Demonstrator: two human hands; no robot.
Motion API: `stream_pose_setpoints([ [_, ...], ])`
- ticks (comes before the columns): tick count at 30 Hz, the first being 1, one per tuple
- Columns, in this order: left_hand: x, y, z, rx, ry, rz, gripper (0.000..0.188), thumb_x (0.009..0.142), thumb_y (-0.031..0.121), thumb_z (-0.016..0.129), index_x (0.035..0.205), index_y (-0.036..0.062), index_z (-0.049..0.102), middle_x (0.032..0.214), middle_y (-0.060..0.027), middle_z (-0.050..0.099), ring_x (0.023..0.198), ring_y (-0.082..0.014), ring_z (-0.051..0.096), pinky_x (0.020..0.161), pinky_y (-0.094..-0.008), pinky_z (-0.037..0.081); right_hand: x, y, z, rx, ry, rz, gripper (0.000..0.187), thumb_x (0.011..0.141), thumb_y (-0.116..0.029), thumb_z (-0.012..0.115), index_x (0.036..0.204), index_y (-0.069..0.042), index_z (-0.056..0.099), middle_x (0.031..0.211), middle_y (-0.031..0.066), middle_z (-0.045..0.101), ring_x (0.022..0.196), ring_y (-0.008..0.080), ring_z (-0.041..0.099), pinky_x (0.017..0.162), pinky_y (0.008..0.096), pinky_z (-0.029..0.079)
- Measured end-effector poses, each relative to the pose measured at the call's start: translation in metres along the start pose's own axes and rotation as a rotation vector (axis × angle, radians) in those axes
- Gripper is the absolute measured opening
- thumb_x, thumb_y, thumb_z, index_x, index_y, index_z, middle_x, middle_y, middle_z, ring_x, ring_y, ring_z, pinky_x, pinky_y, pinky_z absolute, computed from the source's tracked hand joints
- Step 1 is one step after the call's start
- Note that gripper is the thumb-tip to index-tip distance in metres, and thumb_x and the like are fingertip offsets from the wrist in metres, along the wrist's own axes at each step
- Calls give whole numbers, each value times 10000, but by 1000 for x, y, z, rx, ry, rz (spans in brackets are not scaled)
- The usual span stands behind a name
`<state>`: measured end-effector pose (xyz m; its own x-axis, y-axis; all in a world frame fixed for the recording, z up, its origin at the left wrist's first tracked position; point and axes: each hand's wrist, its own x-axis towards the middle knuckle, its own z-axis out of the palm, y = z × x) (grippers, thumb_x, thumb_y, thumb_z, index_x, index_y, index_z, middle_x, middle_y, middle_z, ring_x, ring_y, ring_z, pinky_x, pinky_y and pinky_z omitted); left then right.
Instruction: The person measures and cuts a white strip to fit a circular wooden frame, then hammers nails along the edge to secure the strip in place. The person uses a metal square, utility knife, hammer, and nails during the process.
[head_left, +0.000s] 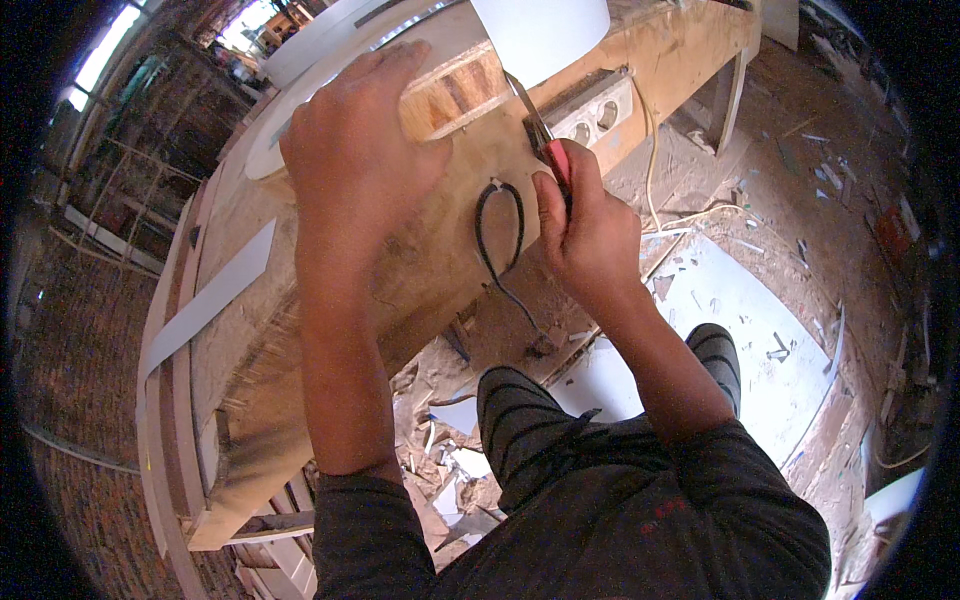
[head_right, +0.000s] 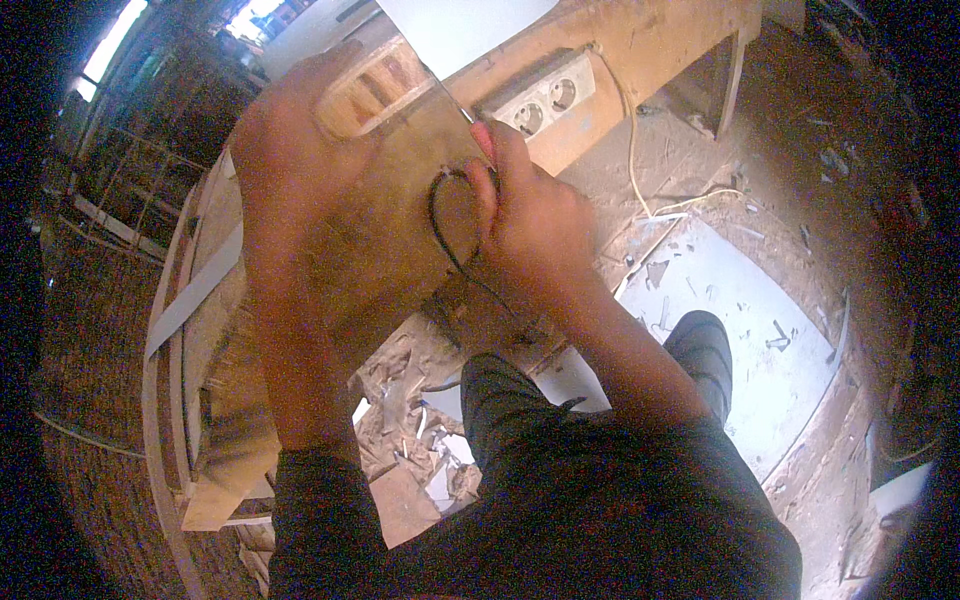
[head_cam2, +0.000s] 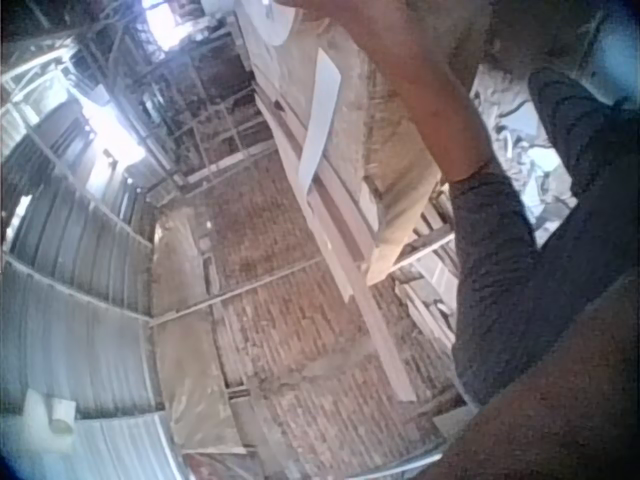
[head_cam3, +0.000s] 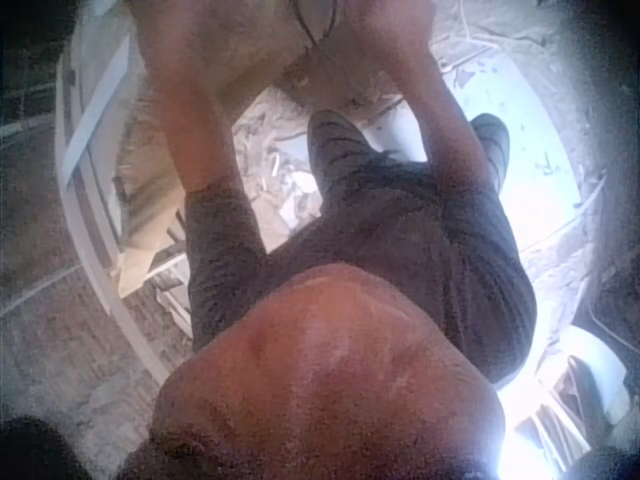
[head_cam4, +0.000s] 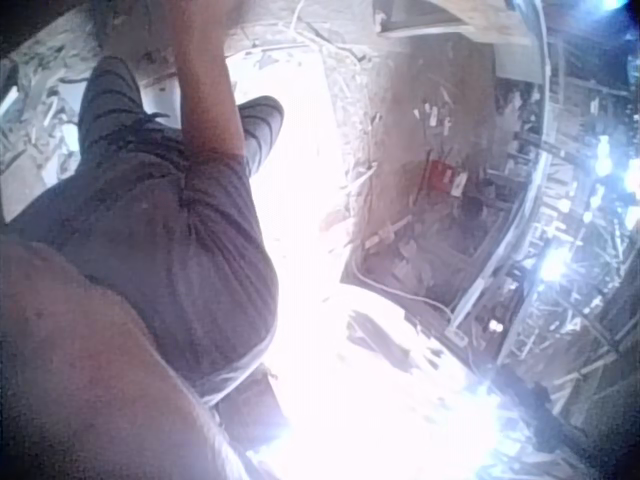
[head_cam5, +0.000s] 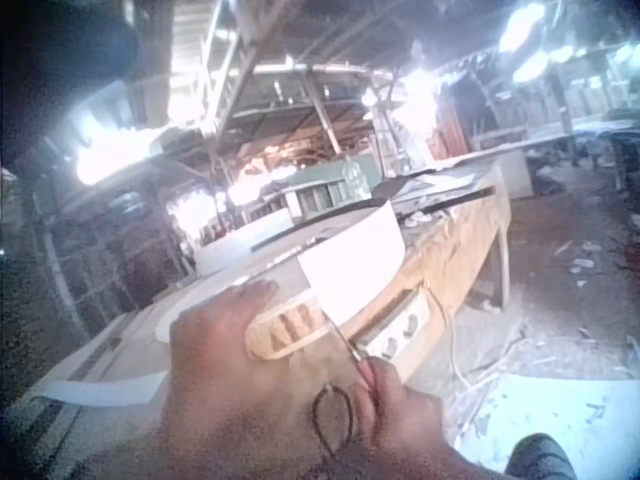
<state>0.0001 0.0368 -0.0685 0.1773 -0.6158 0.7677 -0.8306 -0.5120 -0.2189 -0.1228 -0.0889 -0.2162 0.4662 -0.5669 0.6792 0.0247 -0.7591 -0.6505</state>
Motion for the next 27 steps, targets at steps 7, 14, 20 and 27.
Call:
stream_pose_setpoints([
  [7, 3, -1, -4, -2, 2, 26, 638, 672, 192, 834, 1304, 171, 748, 1253, -83, 753, 1060, -375, 735, 902, -504, 593, 0, 4, 1, 9, 17, -14, 349, 1055, -250, 654, 1353, -105, 544, 862, 232, 737, 745, 447, 740, 602, 510, 569],
  [14, 0, 2, -3, -37, -32, -25, 641, 677, 201, 833, 1312, 173, 744, 1272, -77, 747, 1077, -366, 732, 930, -491, 590, -11, 5, 6, 44, -28, 45, 356, 1060, -240, 645, 1369, -95, 544, 941, 239, 745, 832, 441, 755, 684, 486, 594],
  [20, 3, 0, -3, 23, -32, -30, 651, 681, 211, 838, 1323, 179, 738, 1300, -62, 735, 1111, -340, 729, 948, -480, 587, -28, 11, -2, 193, 26, 45, 377, 1039, -219, 669, 1379, -114, 544, 1026, 193, 776, 804, 446, 749, 674, 514, 594],
  [27, 2, 3, -3, 11, -39, -41, 639, 686, 200, 838, 1317, 184, 741, 1298, -63, 735, 1111, -335, 729, 945, -480, 589, -6, 10, 4, 33, -21, 2, 403, 1066, -272, 634, 1412, -88, 541, 870, 228, 739, 782, 425, 760, 644, 470, 579],
])
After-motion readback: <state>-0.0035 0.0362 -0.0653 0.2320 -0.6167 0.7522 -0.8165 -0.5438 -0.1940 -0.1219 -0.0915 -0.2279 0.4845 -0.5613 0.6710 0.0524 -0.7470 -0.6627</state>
